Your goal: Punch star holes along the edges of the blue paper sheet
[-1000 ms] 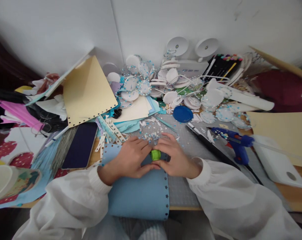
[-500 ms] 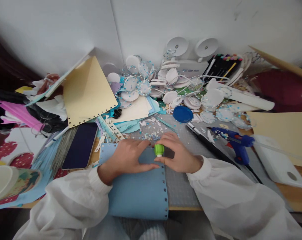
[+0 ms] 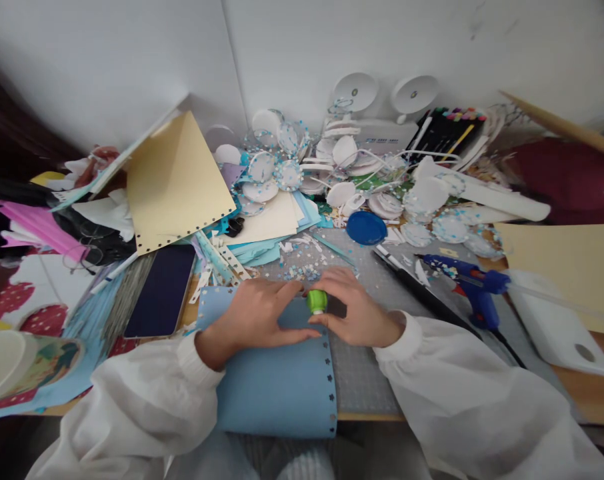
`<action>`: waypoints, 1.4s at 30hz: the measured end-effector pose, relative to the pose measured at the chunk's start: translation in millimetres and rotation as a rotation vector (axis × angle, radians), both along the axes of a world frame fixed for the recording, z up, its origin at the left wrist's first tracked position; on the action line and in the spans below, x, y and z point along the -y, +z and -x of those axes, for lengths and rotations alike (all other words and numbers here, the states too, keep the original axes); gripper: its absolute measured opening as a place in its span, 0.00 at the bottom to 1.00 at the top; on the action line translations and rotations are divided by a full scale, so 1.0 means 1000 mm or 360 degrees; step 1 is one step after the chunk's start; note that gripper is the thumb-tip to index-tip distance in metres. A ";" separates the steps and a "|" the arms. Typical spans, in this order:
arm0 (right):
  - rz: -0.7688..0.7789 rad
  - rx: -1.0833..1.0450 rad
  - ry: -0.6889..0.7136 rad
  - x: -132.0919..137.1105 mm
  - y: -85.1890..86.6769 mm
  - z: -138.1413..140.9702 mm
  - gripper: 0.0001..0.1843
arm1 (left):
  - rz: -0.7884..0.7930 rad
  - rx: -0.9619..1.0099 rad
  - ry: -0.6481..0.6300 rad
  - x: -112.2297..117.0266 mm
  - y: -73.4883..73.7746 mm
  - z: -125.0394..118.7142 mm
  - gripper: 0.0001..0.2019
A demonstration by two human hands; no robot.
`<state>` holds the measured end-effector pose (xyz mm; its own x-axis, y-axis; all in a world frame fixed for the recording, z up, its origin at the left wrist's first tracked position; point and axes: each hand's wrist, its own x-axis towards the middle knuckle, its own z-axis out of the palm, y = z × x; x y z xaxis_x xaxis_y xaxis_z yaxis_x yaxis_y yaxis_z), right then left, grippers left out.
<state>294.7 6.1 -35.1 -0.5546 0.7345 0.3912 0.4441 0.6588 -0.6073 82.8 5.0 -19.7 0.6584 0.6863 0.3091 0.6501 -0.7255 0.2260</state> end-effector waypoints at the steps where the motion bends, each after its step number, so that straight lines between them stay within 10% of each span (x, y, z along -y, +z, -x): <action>1: -0.0007 0.0012 -0.0003 0.000 0.000 0.000 0.12 | -0.0009 -0.0007 0.0000 0.000 0.000 0.000 0.31; 24: -0.0202 -0.0004 -0.0031 0.007 0.000 0.009 0.05 | -0.0105 -0.0015 -0.0211 0.001 -0.004 -0.008 0.23; 42: 0.0175 -0.0351 -0.0079 0.003 0.009 0.000 0.16 | -0.0172 0.0284 -0.0087 0.002 -0.004 -0.003 0.30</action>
